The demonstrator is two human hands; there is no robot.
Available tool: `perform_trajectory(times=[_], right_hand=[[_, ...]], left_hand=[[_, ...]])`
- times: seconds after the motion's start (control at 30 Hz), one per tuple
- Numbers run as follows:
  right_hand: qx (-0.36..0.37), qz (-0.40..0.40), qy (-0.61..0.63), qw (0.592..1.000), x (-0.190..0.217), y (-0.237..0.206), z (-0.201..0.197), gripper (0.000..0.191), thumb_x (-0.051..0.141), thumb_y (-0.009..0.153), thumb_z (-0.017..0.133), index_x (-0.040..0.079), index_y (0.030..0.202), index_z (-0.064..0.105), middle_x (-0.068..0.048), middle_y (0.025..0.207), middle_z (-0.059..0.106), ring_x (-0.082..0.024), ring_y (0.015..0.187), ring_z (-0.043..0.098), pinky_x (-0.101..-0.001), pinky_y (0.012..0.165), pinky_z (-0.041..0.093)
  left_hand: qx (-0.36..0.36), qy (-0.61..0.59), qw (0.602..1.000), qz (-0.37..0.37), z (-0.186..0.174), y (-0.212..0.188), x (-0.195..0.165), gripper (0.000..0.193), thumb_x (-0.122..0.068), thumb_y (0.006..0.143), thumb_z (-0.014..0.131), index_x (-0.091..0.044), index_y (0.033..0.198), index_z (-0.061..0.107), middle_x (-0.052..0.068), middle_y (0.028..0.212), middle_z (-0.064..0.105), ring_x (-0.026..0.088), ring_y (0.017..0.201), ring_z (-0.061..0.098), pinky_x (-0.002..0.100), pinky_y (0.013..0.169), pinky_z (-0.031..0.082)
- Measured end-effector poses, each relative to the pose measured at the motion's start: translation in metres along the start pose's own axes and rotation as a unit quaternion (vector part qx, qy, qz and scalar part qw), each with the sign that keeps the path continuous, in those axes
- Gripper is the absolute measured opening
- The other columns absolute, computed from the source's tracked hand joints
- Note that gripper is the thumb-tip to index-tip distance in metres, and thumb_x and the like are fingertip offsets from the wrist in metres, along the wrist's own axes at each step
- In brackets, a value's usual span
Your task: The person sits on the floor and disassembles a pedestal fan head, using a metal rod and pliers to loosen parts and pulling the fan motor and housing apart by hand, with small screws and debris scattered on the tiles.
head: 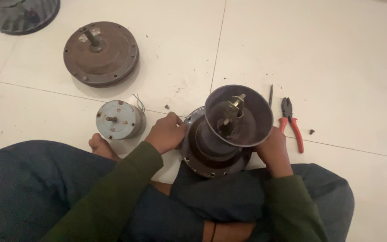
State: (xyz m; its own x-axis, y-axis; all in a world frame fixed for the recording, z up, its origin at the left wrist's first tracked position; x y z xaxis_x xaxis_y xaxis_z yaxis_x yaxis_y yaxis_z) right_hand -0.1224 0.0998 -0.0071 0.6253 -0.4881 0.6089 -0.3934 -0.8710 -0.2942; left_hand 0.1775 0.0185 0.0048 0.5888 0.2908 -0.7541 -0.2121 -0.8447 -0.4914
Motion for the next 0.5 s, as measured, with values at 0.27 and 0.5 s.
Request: perform_trajectory(times=[0.27,0.5], right_hand=[[-0.016,0.032,0.196,0.980,0.013,-0.017,-0.022,0.030,0.018,0.100,0.060,-0.009,0.097,0.072,-0.017,0.080,0.076,-0.019,0.068,0.075,-0.0321,0.064,0.059],[0.021,0.038,0.227,0.973,0.010,-0.012,-0.023,0.024,0.009,0.095,0.057,-0.006,0.104,0.073,-0.013,0.085,0.075,-0.019,0.073,0.072,-0.0327,0.064,0.059]], left_hand=[[-0.051,0.027,0.998,0.027,0.000,0.006,0.005,0.035,-0.031,0.090,0.063,0.001,0.100,0.071,0.021,0.093,0.076,0.032,0.085,0.076,0.040,0.079,0.058],[-0.058,0.023,0.989,0.137,0.007,0.007,0.000,0.035,-0.029,0.094,0.061,-0.001,0.114,0.070,0.020,0.110,0.072,0.031,0.101,0.071,0.039,0.090,0.054]])
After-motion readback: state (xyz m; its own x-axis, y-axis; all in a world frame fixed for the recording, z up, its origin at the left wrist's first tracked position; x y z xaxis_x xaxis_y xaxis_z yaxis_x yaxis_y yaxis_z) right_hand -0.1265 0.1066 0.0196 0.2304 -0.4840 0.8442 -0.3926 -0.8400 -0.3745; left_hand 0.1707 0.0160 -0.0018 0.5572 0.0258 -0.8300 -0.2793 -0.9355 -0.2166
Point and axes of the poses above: each hand's wrist, its own y-axis towards the middle knuckle, its own z-axis out of the palm, x = y × z, the point moved 2 cm from there along y, towards the middle knuckle
